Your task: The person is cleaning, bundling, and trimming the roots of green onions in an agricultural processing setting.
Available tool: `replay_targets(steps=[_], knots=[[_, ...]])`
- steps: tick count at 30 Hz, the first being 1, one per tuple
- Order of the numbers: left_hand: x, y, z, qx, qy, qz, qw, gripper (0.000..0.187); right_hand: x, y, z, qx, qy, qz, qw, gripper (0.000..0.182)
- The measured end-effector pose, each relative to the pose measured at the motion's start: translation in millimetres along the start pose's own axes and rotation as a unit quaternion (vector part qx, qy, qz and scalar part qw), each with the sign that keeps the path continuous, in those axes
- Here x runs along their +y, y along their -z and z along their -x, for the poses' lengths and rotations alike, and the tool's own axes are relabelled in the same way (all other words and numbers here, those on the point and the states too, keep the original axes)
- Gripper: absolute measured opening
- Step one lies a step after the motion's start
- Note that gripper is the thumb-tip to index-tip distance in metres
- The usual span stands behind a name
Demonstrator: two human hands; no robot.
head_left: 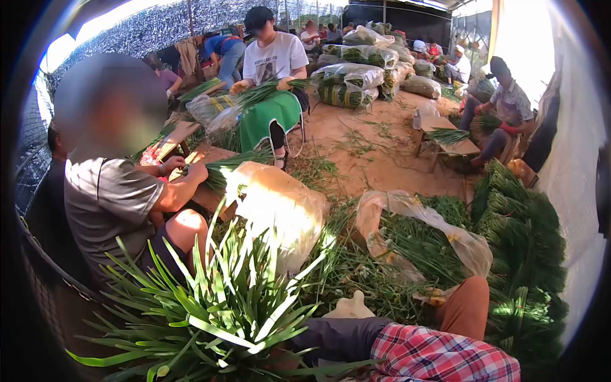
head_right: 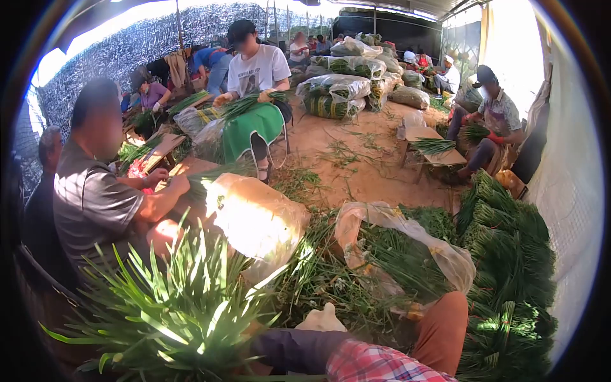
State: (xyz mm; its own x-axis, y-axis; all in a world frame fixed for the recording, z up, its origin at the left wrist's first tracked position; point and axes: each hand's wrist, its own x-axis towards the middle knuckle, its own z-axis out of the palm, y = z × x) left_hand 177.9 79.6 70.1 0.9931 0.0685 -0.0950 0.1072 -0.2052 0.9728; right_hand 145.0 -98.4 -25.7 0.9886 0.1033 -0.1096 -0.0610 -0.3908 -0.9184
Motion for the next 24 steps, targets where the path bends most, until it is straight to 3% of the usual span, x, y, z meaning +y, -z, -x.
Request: replay_targets(steps=[24], knots=[[-11.0,5.5,9.6,0.013,0.002,-0.027,1.0,0.035,0.6,-4.9,6.4,-0.011,-0.004,-0.018,1.0,0.033]])
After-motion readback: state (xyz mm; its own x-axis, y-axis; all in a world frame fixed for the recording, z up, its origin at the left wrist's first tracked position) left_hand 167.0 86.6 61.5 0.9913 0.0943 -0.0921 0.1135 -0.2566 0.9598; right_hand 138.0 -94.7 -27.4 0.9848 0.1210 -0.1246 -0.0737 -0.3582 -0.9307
